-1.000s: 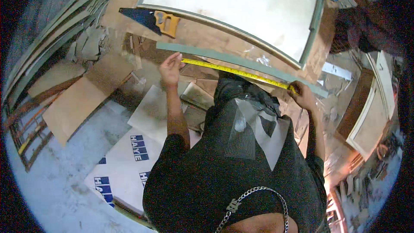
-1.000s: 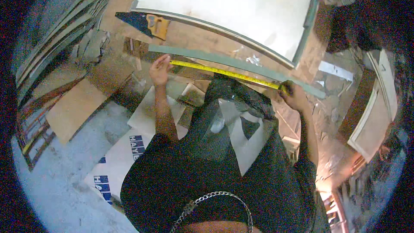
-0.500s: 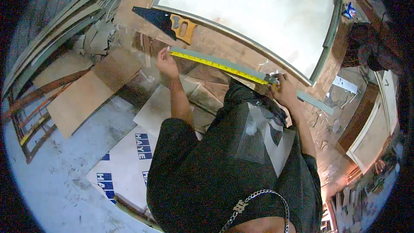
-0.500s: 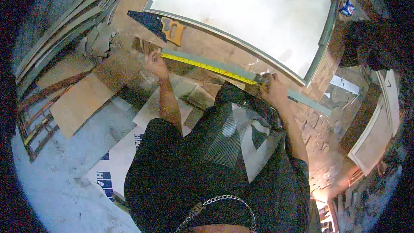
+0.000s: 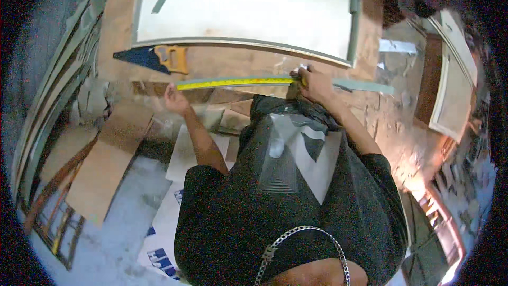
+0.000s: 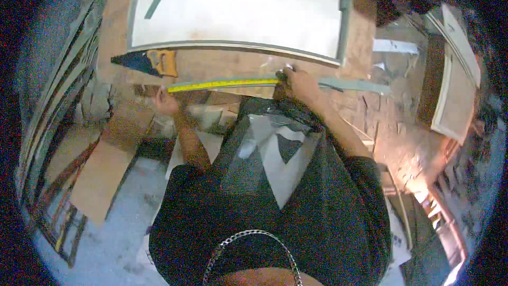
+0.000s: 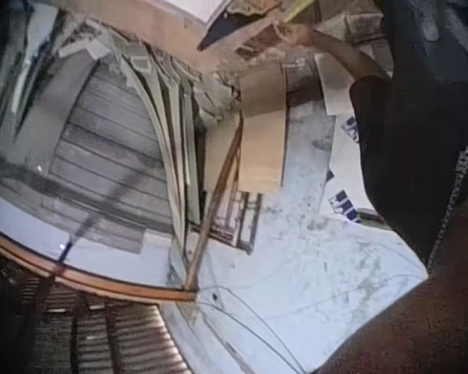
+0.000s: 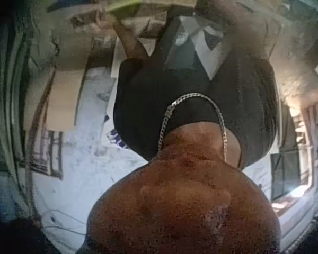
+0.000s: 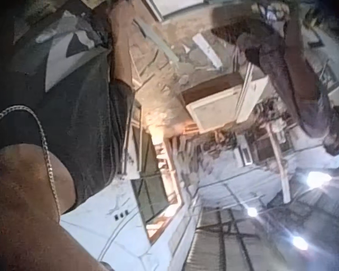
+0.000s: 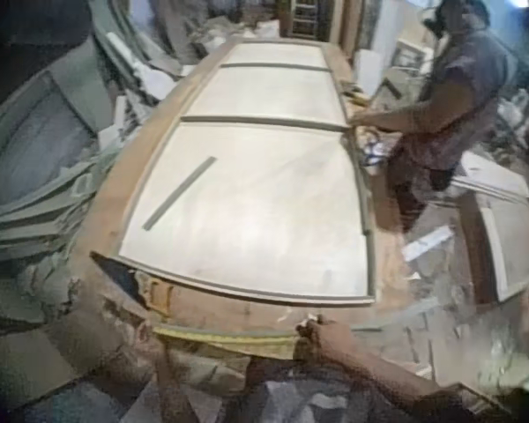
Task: The person measures a long, thin wooden strip using a tape measure and marks it with a pencil. They then use a hand saw to cut the strip at the marked point. The person repeats this process of measuring and cutting on the same strip multiple times.
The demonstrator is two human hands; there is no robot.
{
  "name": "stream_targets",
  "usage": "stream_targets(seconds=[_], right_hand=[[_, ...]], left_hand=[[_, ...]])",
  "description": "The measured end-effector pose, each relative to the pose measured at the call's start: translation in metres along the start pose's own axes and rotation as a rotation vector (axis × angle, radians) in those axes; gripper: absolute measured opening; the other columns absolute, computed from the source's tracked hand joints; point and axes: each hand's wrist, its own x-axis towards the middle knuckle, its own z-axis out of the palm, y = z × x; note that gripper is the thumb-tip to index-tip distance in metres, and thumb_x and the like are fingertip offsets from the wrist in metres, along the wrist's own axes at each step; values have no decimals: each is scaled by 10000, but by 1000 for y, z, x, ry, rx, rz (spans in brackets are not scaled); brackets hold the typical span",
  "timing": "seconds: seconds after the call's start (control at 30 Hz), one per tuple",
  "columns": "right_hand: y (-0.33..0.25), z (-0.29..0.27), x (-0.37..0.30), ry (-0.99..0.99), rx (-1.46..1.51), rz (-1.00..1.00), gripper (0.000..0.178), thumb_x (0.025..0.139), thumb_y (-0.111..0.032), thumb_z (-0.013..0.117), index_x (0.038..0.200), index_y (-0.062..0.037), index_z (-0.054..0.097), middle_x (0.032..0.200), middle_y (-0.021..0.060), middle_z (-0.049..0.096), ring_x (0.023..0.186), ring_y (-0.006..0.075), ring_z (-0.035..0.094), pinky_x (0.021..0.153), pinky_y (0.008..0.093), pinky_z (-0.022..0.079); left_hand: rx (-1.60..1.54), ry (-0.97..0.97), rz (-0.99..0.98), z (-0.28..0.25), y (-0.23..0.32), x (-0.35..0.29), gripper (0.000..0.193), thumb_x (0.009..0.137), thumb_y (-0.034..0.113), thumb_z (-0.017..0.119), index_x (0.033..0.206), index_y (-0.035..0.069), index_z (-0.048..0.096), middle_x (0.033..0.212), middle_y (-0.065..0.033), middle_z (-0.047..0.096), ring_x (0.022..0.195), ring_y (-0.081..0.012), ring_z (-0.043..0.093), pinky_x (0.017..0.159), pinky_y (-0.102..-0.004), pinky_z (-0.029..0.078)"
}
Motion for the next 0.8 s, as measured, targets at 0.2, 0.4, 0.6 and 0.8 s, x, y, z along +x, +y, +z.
stream_targets(seconds=[0.2, 0.4, 0.6, 0.8], right_hand=[[7, -13, -26, 82, -16, 124, 321, 820, -290, 645, 1068, -89, 613, 956, 190, 596, 884, 392, 607, 750, 486, 502], [55, -7, -64, 251, 39, 89, 301, 811, -337, 675, 1034, -135, 670, 956, 146, 593, 907, 341, 593, 749, 438, 497], [69, -26, -91, 140, 108, 181, 262, 819, -341, 657, 1001, -155, 690, 990, 117, 577, 965, 320, 568, 775, 439, 507], [83, -8, -88, 243, -37, 29, 239, 848, -315, 607, 996, -146, 689, 951, 104, 602, 951, 300, 582, 772, 434, 516]], left_hand=[[364, 58, 193, 29, 42, -31, 208, 879, 126, 689, 947, -69, 656, 827, -144, 671, 724, -190, 620, 644, -308, 520], [268, 52, 284, 65, 60, -74, 241, 895, 166, 676, 930, -71, 667, 836, -173, 680, 722, -205, 635, 668, -326, 519], [437, 9, 222, 73, 50, -91, 309, 885, 277, 685, 940, -27, 689, 846, -184, 682, 760, -251, 647, 704, -344, 516], [377, 10, 228, 69, 42, -83, 368, 856, 336, 704, 941, -22, 688, 875, -183, 675, 788, -287, 640, 678, -381, 506]])
